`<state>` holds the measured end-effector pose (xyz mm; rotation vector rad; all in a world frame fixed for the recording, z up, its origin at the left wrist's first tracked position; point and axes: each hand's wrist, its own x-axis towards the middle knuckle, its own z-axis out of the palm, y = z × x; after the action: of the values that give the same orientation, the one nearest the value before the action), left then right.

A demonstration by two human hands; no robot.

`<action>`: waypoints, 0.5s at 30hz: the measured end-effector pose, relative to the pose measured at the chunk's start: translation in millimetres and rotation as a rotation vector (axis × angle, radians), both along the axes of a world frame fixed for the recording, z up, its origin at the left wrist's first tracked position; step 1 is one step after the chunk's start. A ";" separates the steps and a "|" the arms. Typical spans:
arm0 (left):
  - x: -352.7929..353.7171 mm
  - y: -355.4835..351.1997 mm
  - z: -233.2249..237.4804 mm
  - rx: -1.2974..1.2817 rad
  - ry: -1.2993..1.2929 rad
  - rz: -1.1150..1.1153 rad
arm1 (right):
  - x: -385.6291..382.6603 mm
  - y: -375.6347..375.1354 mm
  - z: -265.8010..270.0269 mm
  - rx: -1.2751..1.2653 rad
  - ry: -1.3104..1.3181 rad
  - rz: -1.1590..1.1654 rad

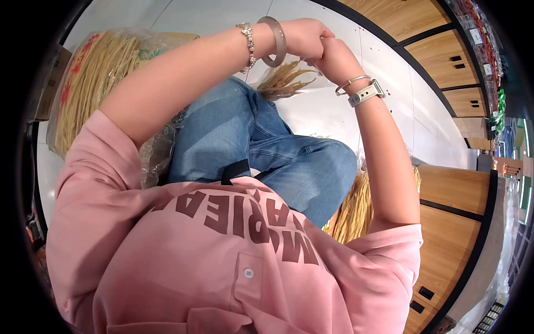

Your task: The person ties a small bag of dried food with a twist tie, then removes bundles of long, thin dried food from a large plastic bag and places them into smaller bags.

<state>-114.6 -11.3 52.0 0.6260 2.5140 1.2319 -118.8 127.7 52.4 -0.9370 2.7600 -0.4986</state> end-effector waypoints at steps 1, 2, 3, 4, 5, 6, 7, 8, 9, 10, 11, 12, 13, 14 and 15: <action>3.8 -1.0 6.4 -0.001 -0.010 0.019 | 3.0 -4.2 2.8 -0.057 -0.085 -0.024; 7.5 -1.6 10.9 -0.001 -0.021 0.037 | 4.4 -5.7 3.4 -0.113 -0.172 -0.049; 8.0 -1.3 12.1 0.004 -0.076 0.024 | 2.5 -4.1 0.0 -0.082 -0.214 -0.029; 10.1 1.2 12.0 -0.055 -0.051 0.010 | -2.9 -1.6 -7.5 -0.051 -0.256 -0.008; 13.1 4.7 11.5 -0.116 -0.024 -0.003 | -9.4 1.0 -16.1 -0.022 -0.296 0.014; 17.5 5.9 13.6 -0.177 0.002 -0.015 | -18.5 5.2 -29.2 -0.013 -0.398 0.003; 13.6 10.5 3.5 -0.143 0.008 0.000 | -26.1 7.8 -42.1 -0.005 -0.499 -0.006; 9.8 15.0 -6.5 -0.109 0.015 0.016 | -33.8 12.5 -52.8 0.004 -0.602 -0.016; 20.4 15.8 -3.4 -0.091 -0.037 0.003 | -28.5 11.2 -44.3 0.133 -0.570 0.125; 29.8 16.9 -1.1 -0.073 -0.090 -0.011 | -26.5 11.0 -41.8 0.199 -0.555 0.182; 35.3 21.7 -4.1 -0.015 -0.088 0.036 | -20.5 11.4 -41.5 0.250 -0.530 0.201; 39.8 23.6 -7.6 -0.020 0.005 0.014 | -17.8 11.7 -41.3 0.300 -0.508 0.223; 46.3 26.0 -11.1 -0.043 0.084 0.011 | -12.7 12.0 -42.9 0.350 -0.474 0.235; 50.3 28.9 -17.5 -0.066 0.163 0.009 | -6.3 13.4 -47.8 0.401 -0.433 0.248; 48.1 37.2 -29.7 -0.115 0.245 0.038 | 0.0 14.5 -53.9 0.450 -0.390 0.257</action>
<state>-66.5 25.9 22.3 0.7442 2.7852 1.0709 -118.9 142.2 -1.5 -0.9392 2.2225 -0.0064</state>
